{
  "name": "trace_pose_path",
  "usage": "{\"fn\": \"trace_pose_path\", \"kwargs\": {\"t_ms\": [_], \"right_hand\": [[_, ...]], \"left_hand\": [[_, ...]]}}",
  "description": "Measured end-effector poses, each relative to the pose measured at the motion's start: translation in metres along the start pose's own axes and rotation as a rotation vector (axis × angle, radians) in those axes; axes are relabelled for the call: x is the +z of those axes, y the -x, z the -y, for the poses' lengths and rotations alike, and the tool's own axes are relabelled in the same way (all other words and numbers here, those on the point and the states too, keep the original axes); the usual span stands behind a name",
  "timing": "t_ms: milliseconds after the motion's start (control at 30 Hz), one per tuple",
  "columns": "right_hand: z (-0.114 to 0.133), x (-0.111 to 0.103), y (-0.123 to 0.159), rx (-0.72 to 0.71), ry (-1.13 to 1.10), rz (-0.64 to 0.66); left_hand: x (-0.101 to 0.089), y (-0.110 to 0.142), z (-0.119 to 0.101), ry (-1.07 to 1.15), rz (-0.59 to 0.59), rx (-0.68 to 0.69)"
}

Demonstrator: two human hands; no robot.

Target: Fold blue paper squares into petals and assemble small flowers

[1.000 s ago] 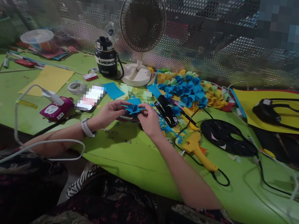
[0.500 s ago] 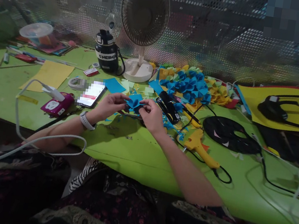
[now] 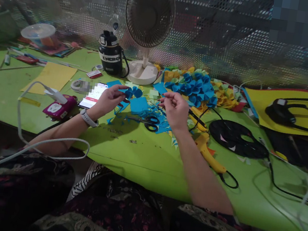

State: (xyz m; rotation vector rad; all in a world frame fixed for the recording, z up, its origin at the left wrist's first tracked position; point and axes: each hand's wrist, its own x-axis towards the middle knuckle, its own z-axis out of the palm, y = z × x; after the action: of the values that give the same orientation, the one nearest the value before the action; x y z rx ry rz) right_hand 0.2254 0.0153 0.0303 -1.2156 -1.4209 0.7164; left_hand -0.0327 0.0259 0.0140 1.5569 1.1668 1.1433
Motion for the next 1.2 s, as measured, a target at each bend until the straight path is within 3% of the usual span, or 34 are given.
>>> {"fn": "trace_pose_path", "kwargs": {"t_ms": [100, 267, 367, 433, 567, 633, 800, 900, 967, 1100, 1200], "right_hand": [[-0.004, -0.006, -0.007, 0.016, 0.041, 0.003], [-0.006, -0.004, -0.004, 0.078, 0.102, 0.164], [-0.006, -0.002, 0.001, 0.049, 0.166, 0.235], [-0.005, -0.002, 0.002, 0.018, 0.194, 0.246], [-0.004, -0.007, 0.0, -0.001, 0.185, 0.224], [-0.004, -0.009, -0.002, -0.009, 0.185, 0.221], [-0.007, -0.009, -0.001, -0.034, 0.242, 0.252], [-0.007, -0.009, 0.0, -0.038, 0.298, 0.27], [-0.006, -0.009, 0.0, -0.033, 0.325, 0.283], [-0.007, -0.01, -0.001, -0.028, 0.336, 0.314], [-0.008, -0.01, -0.001, -0.027, 0.331, 0.334]], "left_hand": [[-0.003, -0.004, 0.008, -0.069, 0.005, 0.016], [0.002, -0.006, 0.026, -0.295, 0.16, 0.061], [0.002, -0.006, 0.026, -0.364, 0.197, 0.078], [-0.004, -0.007, 0.019, -0.37, 0.152, 0.085], [-0.022, -0.013, 0.003, -0.517, -0.098, 0.099], [-0.028, -0.015, 0.001, -0.658, -0.126, 0.069], [-0.03, -0.012, 0.008, -0.92, 0.005, -0.009], [-0.033, -0.012, 0.008, -1.024, -0.033, 0.032], [-0.036, -0.013, 0.007, -1.044, -0.048, 0.052], [-0.031, -0.013, 0.009, -0.998, 0.085, 0.052], [-0.022, -0.01, 0.012, -0.945, 0.11, 0.056]]}}
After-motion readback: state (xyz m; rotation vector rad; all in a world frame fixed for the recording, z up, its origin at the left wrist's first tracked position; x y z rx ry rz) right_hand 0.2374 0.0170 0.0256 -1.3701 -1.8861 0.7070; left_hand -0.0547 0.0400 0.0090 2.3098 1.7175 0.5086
